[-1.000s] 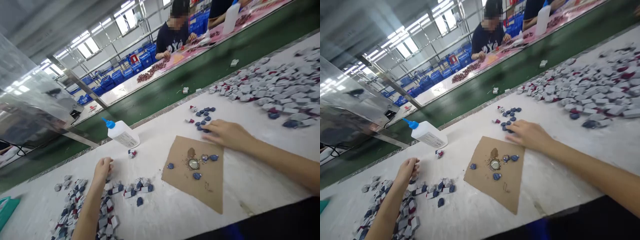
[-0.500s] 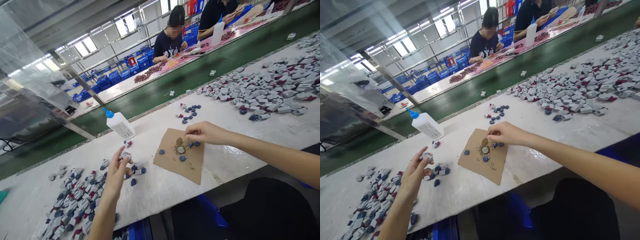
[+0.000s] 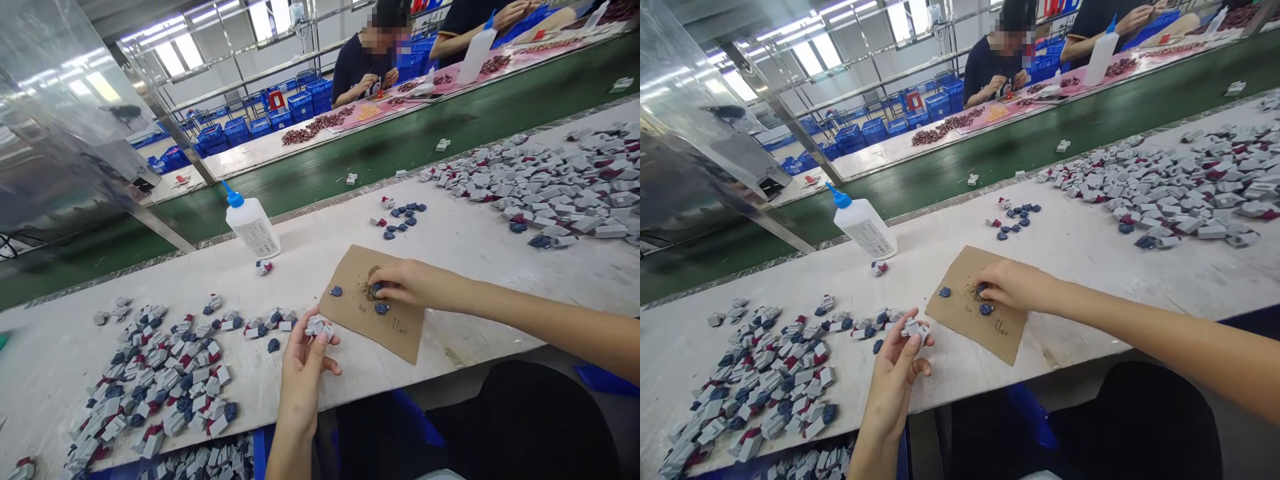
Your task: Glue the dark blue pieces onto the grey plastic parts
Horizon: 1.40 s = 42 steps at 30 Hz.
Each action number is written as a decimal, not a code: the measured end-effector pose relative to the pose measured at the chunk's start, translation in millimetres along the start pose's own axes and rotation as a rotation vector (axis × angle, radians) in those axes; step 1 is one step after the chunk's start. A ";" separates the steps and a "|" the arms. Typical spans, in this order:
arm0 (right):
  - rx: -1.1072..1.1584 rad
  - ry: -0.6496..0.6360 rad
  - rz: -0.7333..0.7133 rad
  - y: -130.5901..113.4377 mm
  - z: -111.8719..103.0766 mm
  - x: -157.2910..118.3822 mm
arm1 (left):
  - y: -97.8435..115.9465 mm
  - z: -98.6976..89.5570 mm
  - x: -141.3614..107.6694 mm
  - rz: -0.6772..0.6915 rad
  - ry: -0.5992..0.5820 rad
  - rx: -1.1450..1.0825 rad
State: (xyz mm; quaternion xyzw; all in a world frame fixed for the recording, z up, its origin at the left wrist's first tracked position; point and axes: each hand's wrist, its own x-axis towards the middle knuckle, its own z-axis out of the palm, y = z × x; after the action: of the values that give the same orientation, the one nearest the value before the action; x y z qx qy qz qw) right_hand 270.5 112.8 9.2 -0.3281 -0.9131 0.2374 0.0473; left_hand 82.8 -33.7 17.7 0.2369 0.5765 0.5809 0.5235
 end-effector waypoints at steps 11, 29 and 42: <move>-0.591 0.200 -0.199 17.1 33.4 -2.1 | -9.9 0.8 -11.1 -0.070 0.094 -0.056; 0.594 0.075 0.152 -45.1 -16.0 -19.1 | -17.9 33.0 -12.6 0.027 0.078 -0.158; 0.606 0.269 0.045 -82.7 -16.0 -36.1 | -9.4 37.5 -20.6 0.051 0.062 -0.210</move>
State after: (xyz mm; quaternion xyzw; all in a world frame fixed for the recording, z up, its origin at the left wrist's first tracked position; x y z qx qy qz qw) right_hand 254.9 41.2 64.3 -0.3475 -0.7790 0.4539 0.2577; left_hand 125.9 -38.1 24.1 0.1770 0.5221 0.6584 0.5124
